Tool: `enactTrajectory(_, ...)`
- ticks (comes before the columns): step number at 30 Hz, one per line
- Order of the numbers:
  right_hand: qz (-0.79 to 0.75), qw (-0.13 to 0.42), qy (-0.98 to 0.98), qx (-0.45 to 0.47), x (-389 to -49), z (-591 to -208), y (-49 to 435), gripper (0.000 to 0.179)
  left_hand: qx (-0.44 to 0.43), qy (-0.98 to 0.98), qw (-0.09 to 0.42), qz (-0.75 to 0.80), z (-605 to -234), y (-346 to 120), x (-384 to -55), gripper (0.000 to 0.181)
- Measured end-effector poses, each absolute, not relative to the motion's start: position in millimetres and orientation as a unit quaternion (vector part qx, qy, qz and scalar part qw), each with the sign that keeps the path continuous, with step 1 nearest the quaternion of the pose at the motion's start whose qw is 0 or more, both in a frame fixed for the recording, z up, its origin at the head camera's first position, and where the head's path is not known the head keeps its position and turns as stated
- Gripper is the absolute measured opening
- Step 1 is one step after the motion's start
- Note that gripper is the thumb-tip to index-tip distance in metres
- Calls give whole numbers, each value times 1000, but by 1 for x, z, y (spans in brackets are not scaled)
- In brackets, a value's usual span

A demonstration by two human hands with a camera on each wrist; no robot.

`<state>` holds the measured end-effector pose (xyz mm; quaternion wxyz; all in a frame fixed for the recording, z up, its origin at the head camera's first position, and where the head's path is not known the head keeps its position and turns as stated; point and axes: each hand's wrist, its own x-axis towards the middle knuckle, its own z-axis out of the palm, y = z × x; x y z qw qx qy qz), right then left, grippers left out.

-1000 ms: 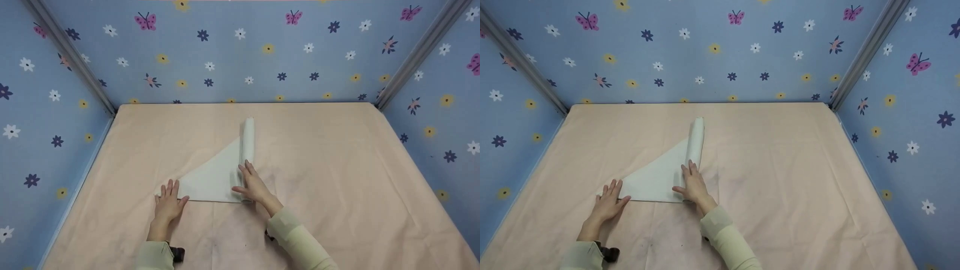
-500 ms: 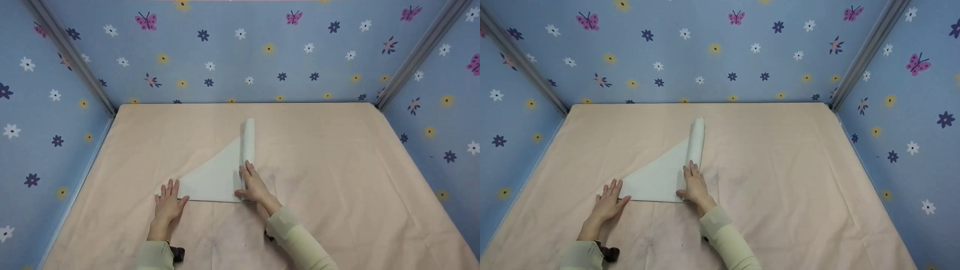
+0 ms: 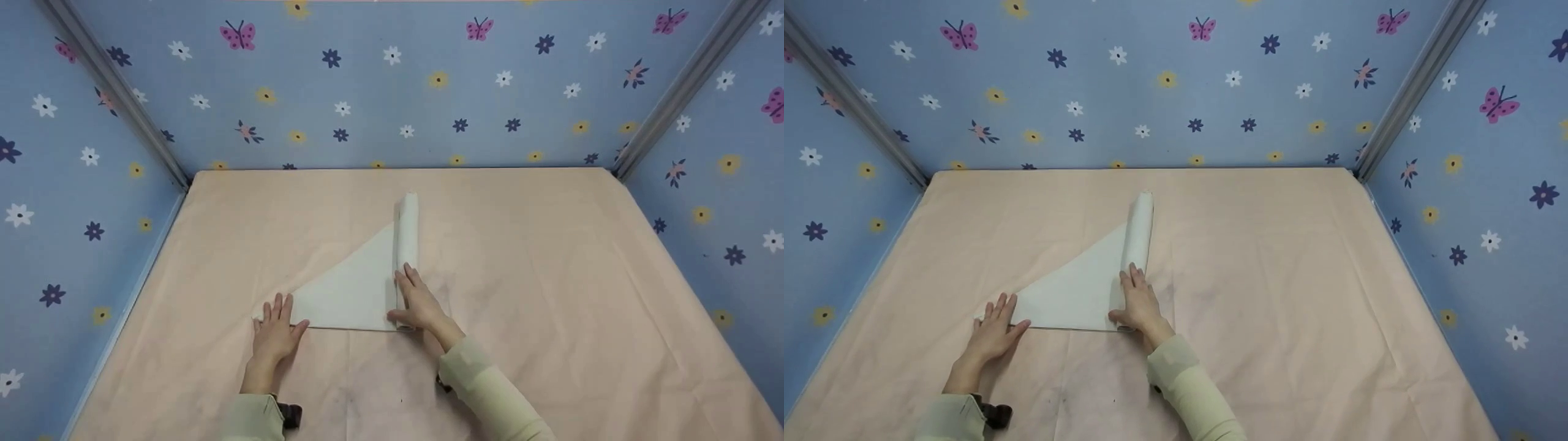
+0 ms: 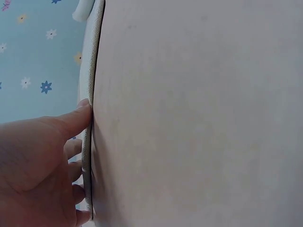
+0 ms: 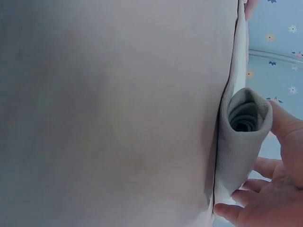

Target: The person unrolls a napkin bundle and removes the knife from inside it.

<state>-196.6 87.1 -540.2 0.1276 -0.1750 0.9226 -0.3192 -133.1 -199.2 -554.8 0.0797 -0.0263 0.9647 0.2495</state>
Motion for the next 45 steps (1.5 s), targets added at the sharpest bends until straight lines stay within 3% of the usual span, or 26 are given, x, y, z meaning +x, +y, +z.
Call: enactTrajectory(45,-320,156,912,-201,-200,-535,130,86,-29,965,77,249,-556,-199,-133,66)
